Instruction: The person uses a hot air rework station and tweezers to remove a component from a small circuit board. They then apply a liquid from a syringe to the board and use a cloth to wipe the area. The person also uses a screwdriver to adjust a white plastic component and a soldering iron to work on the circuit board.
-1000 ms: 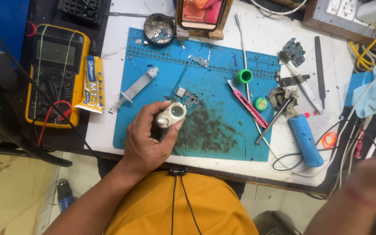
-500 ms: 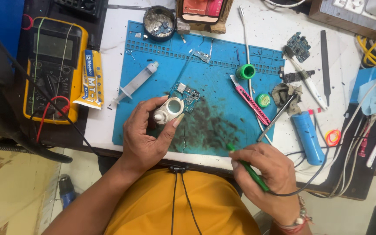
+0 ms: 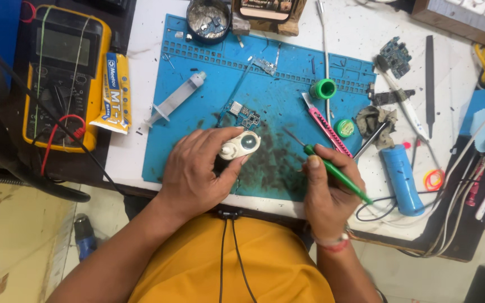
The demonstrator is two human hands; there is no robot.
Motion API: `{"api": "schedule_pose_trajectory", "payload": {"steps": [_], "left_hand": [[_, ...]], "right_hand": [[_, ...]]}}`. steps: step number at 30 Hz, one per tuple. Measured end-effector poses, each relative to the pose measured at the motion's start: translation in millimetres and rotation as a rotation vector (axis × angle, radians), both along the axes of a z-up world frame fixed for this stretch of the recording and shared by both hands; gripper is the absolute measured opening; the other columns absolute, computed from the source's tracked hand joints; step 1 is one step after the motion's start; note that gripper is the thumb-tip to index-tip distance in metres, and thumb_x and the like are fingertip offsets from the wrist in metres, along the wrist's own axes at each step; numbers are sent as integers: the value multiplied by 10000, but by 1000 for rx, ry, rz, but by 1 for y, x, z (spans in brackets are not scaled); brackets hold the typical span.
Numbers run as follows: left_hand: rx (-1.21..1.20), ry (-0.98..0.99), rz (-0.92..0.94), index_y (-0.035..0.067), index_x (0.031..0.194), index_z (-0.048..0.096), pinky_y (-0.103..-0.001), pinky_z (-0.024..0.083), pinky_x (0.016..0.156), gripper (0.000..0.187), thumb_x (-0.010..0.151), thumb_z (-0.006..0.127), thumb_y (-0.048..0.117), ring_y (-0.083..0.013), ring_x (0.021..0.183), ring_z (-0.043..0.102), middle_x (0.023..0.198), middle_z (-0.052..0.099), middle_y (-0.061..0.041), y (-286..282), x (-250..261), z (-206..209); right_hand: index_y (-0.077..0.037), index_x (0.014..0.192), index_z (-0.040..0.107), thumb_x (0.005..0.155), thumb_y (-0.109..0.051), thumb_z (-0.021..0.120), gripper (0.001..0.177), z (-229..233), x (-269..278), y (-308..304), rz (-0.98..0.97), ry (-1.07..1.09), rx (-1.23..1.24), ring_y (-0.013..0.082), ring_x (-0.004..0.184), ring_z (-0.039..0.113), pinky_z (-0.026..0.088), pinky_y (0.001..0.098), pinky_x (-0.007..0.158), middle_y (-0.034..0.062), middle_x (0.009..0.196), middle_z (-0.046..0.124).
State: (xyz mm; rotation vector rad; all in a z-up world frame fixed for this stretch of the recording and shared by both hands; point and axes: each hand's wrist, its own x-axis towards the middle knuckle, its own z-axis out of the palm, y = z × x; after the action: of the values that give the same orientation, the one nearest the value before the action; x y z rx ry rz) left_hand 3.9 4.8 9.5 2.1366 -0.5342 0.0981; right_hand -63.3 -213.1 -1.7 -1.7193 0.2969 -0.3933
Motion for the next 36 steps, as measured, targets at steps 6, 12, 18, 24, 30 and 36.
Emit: {"api": "schedule_pose_trajectory", "payload": {"steps": [6,12,18,24,30,36], "left_hand": [[46,20,-7,83,1208,646,-426,500,798,355,894,760,202,-286,920,684,1047,738,-76,-2,3,1],[56,51,8,84,1188,645,-424,504,798,348,890,775,210,-275,908,683,1041,737,-58,-3,4,2],[51,53,1,83,1194,639,-420,503,795,352,892,775,201,-267,913,685,1064,740,-53,-4,6,1],[48,56,1,83,1205,632,-420,505,802,374,884,784,202,-270,923,685,1070,737,-57,-4,6,0],[48,43,4,84,1210,630,-419,503,806,378,887,787,205,-268,926,684,1076,736,-58,-3,5,-1],[51,48,-1,80,1210,629,-415,500,791,385,883,790,204,-263,907,682,1053,734,-58,-3,5,-1]], "right_hand": [[-5,1176,571,1093,-80,598,115,-18,11,18,54,-61,-48,85,797,627,511,213,732,69,1003,675],[-9,1162,544,1094,-93,591,118,-21,15,21,87,-39,30,85,798,615,512,222,750,56,967,645],[-6,1151,548,1101,-86,595,106,-23,12,19,109,-24,-18,67,758,604,528,211,730,51,966,636],[3,1131,552,1090,-81,596,103,-20,15,19,130,-10,-57,85,786,626,509,216,724,67,939,672],[10,1124,558,1088,-76,596,101,-17,17,19,152,-18,-115,86,764,624,502,218,705,77,921,689],[15,1125,563,1094,-74,596,100,-18,17,19,158,-29,-135,87,742,638,510,200,684,84,934,688]]}}
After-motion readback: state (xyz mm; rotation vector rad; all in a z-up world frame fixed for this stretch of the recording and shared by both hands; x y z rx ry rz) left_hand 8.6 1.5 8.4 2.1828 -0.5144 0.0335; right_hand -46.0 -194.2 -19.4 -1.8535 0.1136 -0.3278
